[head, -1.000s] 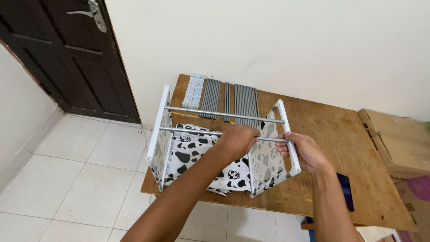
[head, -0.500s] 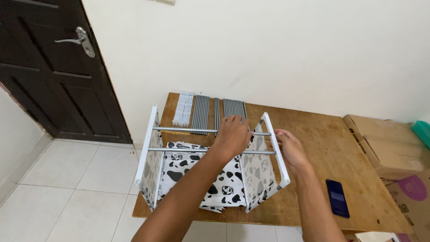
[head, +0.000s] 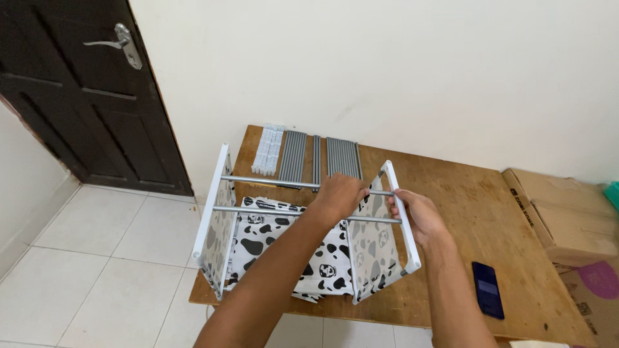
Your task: The person assembles a small storage unit by inserting metal rods into a white plastic frame and then attaching a cow-print fabric cover. The person works on a wooden table and then moves to the floor to secure the fabric.
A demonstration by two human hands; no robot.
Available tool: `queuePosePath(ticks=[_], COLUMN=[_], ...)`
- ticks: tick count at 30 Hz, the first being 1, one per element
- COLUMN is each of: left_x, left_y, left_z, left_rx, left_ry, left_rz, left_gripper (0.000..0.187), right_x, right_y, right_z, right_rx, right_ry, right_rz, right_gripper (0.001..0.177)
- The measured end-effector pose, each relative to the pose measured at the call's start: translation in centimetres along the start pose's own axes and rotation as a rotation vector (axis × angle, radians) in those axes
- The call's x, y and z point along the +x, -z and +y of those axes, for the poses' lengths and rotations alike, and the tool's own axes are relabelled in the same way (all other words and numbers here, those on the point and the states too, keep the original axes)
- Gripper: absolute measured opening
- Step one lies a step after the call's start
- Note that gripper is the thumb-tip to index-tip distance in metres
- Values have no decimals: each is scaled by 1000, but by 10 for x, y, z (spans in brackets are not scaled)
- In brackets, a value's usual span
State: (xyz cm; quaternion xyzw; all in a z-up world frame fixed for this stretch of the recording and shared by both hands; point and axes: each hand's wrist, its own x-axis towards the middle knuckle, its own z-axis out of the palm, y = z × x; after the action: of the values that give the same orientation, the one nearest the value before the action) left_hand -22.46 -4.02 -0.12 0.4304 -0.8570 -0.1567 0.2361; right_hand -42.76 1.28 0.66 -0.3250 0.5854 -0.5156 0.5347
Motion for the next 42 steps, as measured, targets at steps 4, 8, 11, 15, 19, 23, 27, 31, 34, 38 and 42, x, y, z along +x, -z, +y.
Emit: queuePosePath(ticks=[4,8,11,15,19,23,27,31,34,38,42], left_x=[-1,-1,-1,0,3,3,4,3,3,0,-29], left_y=[2,5,6,4,4,4,4,4,8,39,102], left_z=[2,4,4,4,5,6,7,11,8,-30,-113], left_rx=[9,-25,-20,-5,-14,3,5,-6,-32,-112,-20], left_ry=[24,20,25,23,48,60,80,95,53,93,280], left_rz=[-15,-1,7,11,-29,-56,-92,-88,-12,131,296], left_gripper=[32,29,32,33,33,34,36,34,38,48,48], right_x=[-7,-12,-10,-2,1,-2,-4,-5,-3,-5,-7], right_y=[-5,-7,-6,-3,-2,-5,-12,-12,-10,-6,-11], right_z=[-6,-9,-7,-4,-2,-4,-4,-4,-4,-4,-3], right_rx=[-32,-36,-23,11,12,-37,-120,-196,-117,-133,-223], right_ry=[-18,-20,-17,-22,-19,-11,9,20,5,-5,39], right_rz=[10,20,27,5,6,0,25,49,-17,48,82], right_gripper=[31,32,27,21,20,22,24,26,27,29,38])
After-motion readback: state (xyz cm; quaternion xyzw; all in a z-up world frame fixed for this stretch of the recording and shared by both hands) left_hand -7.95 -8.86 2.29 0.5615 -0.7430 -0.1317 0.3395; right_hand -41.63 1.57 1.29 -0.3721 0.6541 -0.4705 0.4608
